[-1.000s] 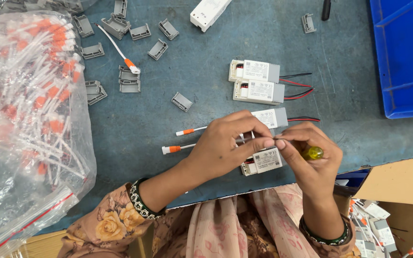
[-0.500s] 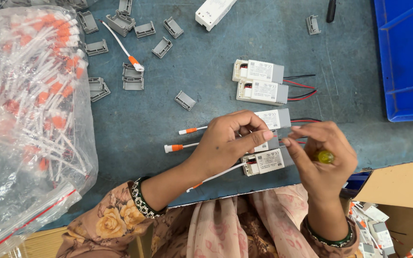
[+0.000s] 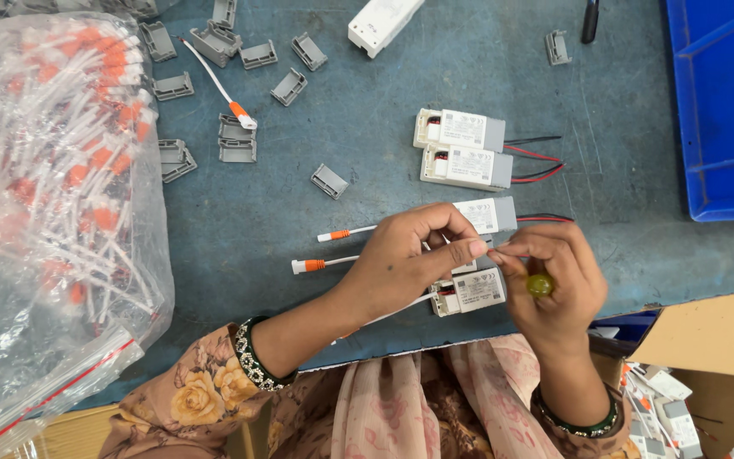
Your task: The person connects wires to electronic driver modules and attaches grey plastic clips to the units by hand and using a screwdriver.
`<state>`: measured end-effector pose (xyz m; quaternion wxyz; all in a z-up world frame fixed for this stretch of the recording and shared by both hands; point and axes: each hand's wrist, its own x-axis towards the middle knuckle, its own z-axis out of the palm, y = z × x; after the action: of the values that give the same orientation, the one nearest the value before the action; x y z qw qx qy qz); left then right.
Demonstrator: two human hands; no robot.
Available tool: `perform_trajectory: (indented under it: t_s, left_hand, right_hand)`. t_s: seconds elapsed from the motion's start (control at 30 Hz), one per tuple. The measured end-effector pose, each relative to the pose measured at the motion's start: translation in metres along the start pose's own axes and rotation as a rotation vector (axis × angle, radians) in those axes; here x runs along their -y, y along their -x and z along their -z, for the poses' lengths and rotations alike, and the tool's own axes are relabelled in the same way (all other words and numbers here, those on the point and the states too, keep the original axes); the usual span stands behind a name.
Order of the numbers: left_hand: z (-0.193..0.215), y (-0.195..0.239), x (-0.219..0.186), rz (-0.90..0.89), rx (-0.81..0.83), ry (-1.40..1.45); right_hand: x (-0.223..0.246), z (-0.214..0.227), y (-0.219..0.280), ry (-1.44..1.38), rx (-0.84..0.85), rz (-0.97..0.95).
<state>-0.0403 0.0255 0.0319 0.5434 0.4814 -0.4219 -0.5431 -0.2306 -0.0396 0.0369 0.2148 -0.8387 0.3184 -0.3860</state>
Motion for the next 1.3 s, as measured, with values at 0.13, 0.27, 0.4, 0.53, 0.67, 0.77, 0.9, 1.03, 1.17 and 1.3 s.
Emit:
perform_trajectory:
  t_s: [0.13, 0.27, 0.4, 0.53, 0.67, 0.77, 0.9, 1.03, 1.17, 1.3]
  left_hand:
    - [0.001, -0.001, -0.001, -0.065, -0.040, -0.070]
    - [0.027, -0.014, -0.004, -0.298, -0.185, -0.395]
    - [0.066, -0.030, -0.002, -0.180, -0.380, -0.723]
    - [0.074, -0.032, 0.007, -0.251, -0.435, -0.817]
    - [0.074, -0.036, 0.011, -0.249, -0.367, -0.744]
    - [0.069, -0.036, 0.013, -0.215, -0.304, -0.611]
    - [0.058, -0.031, 0.007, -0.207, -0.238, -0.475]
    - [0.050, -0.025, 0.000, -0.228, -0.193, -0.388]
    - [0.047, -0.022, -0.008, -0.271, -0.167, -0.359]
    - [0.046, -0.020, -0.009, -0.275, -0.167, -0.375]
  right_hand:
    - [-0.004, -0.006, -0.002, 0.064, -0.027, 0.007]
    - [-0.005, 0.006, -0.014, -0.002, -0.066, -0.004]
    - [-0.003, 0.011, -0.055, 0.118, 0.124, 0.093]
    - [-0.020, -0.022, -0.100, 0.344, 0.300, 0.131]
    - [-0.042, -0.038, -0.101, 0.340, 0.404, 0.102]
    - [-0.046, -0.035, -0.085, 0.225, 0.463, -0.010]
    - [-0.033, -0.024, -0.079, 0.068, 0.325, 0.027]
    - [-0.017, -0.015, -0.078, -0.125, 0.290, -0.126]
    - [-0.012, -0.018, -0.076, -0.217, 0.349, -0.187]
    - [-0.015, -0.023, -0.074, -0.273, 0.350, -0.250]
